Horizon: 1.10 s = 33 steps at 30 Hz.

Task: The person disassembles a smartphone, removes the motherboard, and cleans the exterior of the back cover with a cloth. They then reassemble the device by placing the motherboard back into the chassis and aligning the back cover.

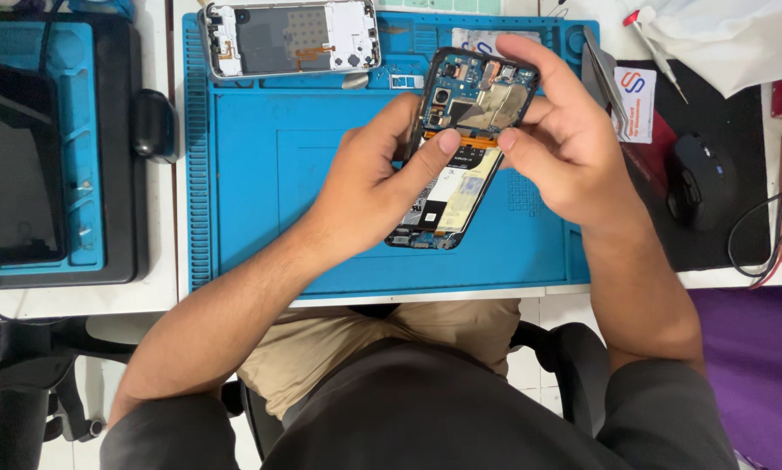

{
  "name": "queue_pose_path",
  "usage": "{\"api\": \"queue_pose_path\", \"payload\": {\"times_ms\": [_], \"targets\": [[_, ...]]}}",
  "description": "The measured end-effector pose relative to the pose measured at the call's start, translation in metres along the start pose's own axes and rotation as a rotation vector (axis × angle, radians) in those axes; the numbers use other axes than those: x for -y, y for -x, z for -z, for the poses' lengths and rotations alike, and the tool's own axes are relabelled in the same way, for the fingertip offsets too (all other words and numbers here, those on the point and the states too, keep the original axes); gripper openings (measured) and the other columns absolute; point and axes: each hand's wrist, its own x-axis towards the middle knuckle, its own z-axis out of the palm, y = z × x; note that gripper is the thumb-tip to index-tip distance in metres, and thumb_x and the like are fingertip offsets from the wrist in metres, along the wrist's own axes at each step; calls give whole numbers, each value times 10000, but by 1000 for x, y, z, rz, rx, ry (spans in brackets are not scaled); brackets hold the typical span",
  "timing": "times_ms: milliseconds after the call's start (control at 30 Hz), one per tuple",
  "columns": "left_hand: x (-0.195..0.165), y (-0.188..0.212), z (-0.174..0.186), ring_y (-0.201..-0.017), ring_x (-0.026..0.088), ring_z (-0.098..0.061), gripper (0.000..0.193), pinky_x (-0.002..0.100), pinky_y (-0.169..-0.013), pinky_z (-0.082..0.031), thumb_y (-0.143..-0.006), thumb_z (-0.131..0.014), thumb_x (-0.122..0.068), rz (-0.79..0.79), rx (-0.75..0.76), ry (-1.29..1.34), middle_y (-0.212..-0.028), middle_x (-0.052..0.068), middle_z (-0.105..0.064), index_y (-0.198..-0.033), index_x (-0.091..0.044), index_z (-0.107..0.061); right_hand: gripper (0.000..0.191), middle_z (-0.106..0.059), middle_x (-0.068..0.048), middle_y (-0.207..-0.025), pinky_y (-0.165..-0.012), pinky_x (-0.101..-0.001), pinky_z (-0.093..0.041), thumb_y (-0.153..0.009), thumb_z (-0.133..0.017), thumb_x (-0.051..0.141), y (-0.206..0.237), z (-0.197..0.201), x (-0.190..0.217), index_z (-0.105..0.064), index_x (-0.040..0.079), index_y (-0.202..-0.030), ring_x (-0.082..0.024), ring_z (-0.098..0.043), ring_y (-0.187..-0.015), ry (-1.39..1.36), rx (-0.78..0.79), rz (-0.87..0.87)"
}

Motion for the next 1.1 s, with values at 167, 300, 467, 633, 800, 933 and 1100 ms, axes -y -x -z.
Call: {"api": "queue_pose_path", "payload": {"times_ms": [167, 300, 467, 633, 800, 933, 1100], "targets": [[2, 2, -1, -684, 30, -471, 238, 253, -588, -417, -1091, -627, -287, -1, 12, 8, -731, -32, -561, -1077, -52, -592, 693, -683, -163, -1288, -842, -178, -480, -1054, -510, -99, -1, -4, 5, -263, 22, -1690, -68, -596, -1022, 40, 6, 19], [7, 4, 0, -736, 44, -500, 251, 253, -631, -451, -1110, -630, -287, -9, 37, -2, -789, -3, -593, -1109, -42, -574, 719, -634, -160, -1347, -974, -211, -517, -951, -532, -49, -1, -10, 7, -231, 11, -1601, -140, -619, -1195, -5, -67, -5], [4, 8, 2, -970, 67, -668, 326, 264, -821, -588, -1113, -653, -228, -117, -15, 98, -1069, 53, -721, -1332, -28, -518, 610, -361, -158, -1520, -1022, -349, -610, -960, -713, -9, 3, -14, 8, -364, 12, -1460, -270, -558, -1364, 431, -91, 451], [0, 14, -2, -975, 117, -724, 363, 275, -802, -606, -1063, -723, -175, -187, 2, -1, -1134, 86, -745, -1325, -25, -522, 434, -491, -212, -1360, -948, -392, -597, -867, -827, -49, 6, -10, 12, -562, 8, -1206, -307, -679, -1170, 927, -169, 684], [5, 16, -2, -949, 203, -734, 395, 306, -821, -599, -1031, -768, -154, -355, -56, -179, -1121, 128, -709, -1323, 0, -552, 357, -594, -214, -1188, -875, -400, -606, -858, -884, -25, 6, -14, 6, -615, 4, -1090, -317, -693, -1068, 996, -254, 768], [7, 14, 1, -933, 247, -735, 344, 311, -797, -604, -1035, -778, -144, -475, -20, -185, -1134, 144, -700, -1265, -9, -561, 255, -583, -206, -1188, -925, -434, -626, -910, -826, -37, 11, -20, 2, -630, -5, -1071, -352, -730, -1089, 906, -269, 750], [2, 11, 4, -1002, 291, -738, 335, 344, -820, -620, -1045, -765, -149, -580, 14, -225, -1183, 157, -691, -1256, -13, -542, 211, -593, -216, -1177, -828, -372, -632, -922, -807, -91, 15, -22, 14, -639, -17, -1027, -360, -764, -1024, 812, -257, 721]]}}
